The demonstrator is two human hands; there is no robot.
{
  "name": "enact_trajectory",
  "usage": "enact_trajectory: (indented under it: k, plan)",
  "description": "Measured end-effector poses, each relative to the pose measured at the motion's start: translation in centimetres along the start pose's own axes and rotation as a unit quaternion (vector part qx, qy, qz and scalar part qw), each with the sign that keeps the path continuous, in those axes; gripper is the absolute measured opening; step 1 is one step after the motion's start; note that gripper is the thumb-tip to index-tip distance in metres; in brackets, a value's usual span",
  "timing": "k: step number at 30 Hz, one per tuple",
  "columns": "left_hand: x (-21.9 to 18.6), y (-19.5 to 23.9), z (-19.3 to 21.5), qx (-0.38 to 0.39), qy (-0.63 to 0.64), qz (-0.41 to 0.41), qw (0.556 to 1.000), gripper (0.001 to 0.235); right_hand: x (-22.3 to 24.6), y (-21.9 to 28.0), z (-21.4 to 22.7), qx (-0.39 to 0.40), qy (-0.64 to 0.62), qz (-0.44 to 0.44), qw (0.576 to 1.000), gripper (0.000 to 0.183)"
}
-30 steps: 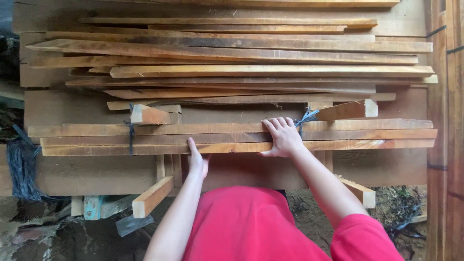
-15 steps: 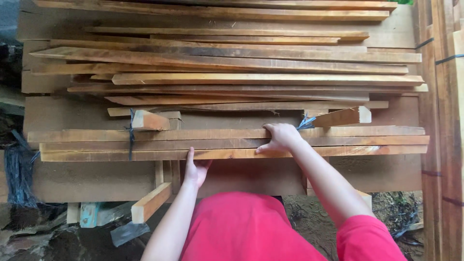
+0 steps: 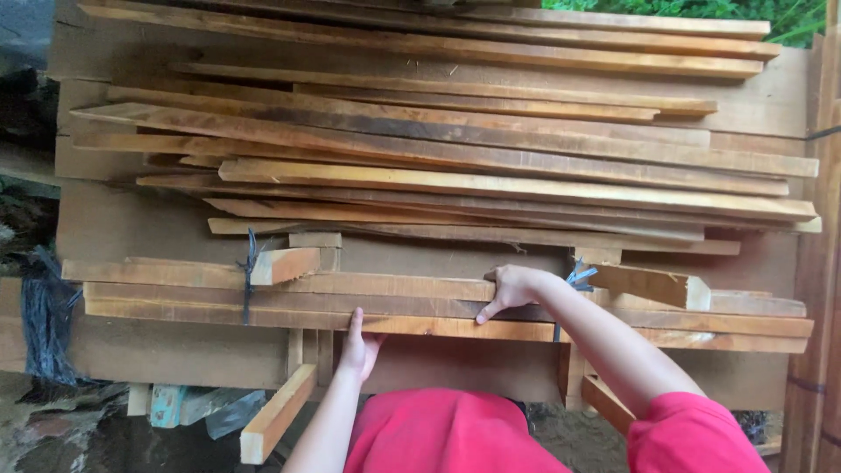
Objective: The person aligns several wooden planks on a workbench, then uses black plastic straps to tie them into a bundle. They wrap the straps around the planks, pull them tight, and secure them with knots. The person repeats this process for another set of planks and moves the finished bundles aside.
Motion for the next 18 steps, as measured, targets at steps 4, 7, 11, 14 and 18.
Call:
enact_trajectory:
  k: [4,7,11,14,18]
  plan:
    - [1.2,-1.0,0.4,0.008,0.030,-0.010,0.999,0.058,-0.9,0.1,-1.3,0.009,-0.005,-0.005,1.000,0.118]
    - [-0.4,-0.5,-0.4,0.017,0.067,-0.030,0.997,0.056,0.5,1.0,-0.2,-0.028,0.022,0.009,0.999,0.109]
    - [-2.0,3.2,-0.2,0.033,0.058,-0.056,0.996,0.055,4.2,8.9,0.0,-0.049,0.027,-0.007,0.998,0.102]
    - [-3.6,6.6,-1.9,0.058,0.068,-0.088,0.992,0.050,7.6,16.5,1.0,-0.088,0.030,-0.023,0.995,0.107]
    - [-5.7,12.9,-4.8,0.085,0.058,-0.112,0.988,0.054,10.0,25.0,1.2,-0.146,0.040,-0.050,0.987,0.102]
Point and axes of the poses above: each hand's wrist, its own y-axis away from the middle knuckle, its own z-axis out of the back of the hand, x = y × z, the point moved 10 cm from there along -y, towards the middle knuckle, and after that the axes turned 5 degrees about -y, right-handed, at the moved point
